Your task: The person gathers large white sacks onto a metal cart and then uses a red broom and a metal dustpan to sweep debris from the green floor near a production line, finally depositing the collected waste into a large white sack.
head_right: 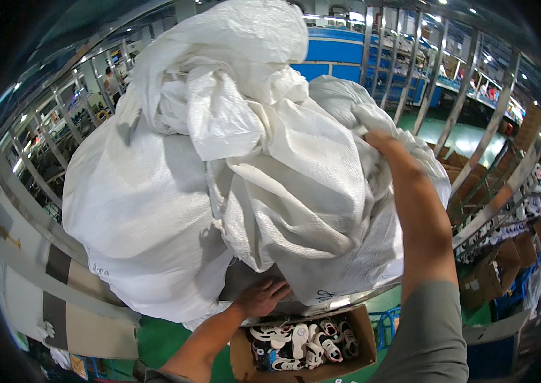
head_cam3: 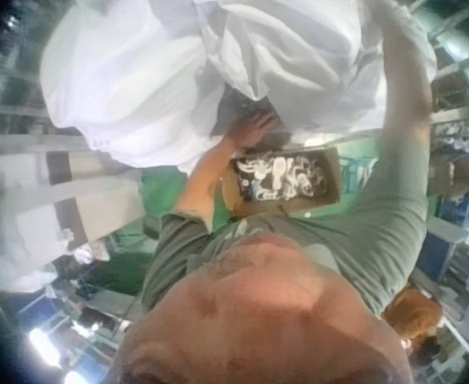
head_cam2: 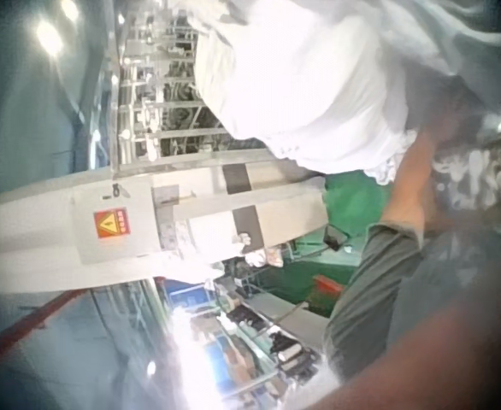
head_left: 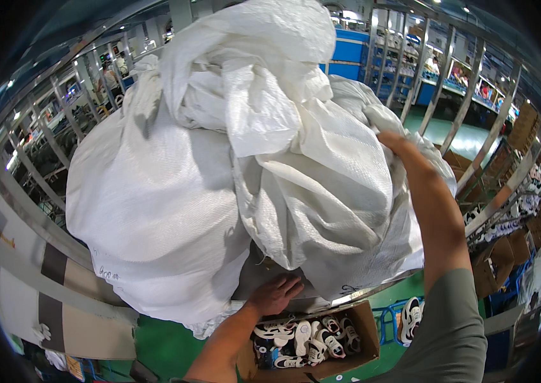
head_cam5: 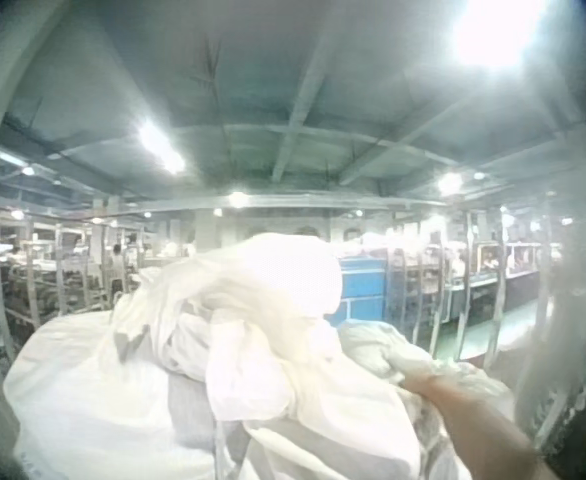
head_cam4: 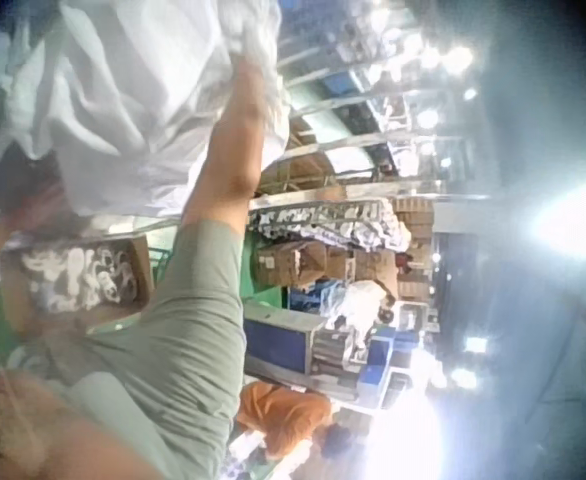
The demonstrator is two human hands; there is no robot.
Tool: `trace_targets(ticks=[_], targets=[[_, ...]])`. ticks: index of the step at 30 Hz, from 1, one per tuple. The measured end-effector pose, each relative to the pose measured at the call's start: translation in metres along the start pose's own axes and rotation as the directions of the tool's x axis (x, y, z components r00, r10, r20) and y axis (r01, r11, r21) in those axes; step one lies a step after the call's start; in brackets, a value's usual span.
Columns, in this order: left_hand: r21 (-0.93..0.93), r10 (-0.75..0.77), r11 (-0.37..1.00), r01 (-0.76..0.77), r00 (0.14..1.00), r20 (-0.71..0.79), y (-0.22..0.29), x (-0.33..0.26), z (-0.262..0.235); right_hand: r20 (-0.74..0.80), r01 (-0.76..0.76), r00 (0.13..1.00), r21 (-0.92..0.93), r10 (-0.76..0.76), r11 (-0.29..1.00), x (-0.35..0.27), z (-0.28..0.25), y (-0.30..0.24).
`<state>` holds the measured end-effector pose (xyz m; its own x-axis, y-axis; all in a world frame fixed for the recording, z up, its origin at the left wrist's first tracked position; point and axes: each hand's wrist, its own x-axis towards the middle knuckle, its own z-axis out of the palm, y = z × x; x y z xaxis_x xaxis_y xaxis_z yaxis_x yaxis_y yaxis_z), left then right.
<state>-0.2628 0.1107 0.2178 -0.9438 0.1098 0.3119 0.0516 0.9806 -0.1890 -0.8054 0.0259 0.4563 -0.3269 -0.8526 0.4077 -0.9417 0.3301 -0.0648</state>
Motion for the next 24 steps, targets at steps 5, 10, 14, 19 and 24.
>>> trace_targets(ticks=[5,10,14,19,24], targets=[[-0.051,-0.099,0.994,0.097,0.995,-0.031,0.003,-0.021,-0.009,-0.210,-0.069,0.978,-0.258,0.014,0.964,-0.026,-0.151,-0.156],[-0.046,-0.171,0.985,0.169,0.984,-0.049,0.003,-0.019,-0.026,-0.641,0.657,0.559,-0.045,-0.527,0.752,-0.050,-0.263,-0.341],[-0.064,-0.133,0.989,0.132,0.991,-0.026,0.004,-0.013,-0.010,-0.413,0.496,0.735,-0.213,-0.538,0.842,-0.027,-0.196,-0.390],[0.046,-0.068,0.997,0.064,0.994,0.081,0.003,-0.017,-0.022,0.045,0.336,0.941,0.004,-0.336,0.942,-0.066,-0.104,-0.297],[-0.313,-0.296,0.889,0.334,0.941,0.165,0.006,-0.037,0.014,-0.023,0.455,0.858,-0.429,-0.513,0.780,-0.118,-0.078,-0.364]])
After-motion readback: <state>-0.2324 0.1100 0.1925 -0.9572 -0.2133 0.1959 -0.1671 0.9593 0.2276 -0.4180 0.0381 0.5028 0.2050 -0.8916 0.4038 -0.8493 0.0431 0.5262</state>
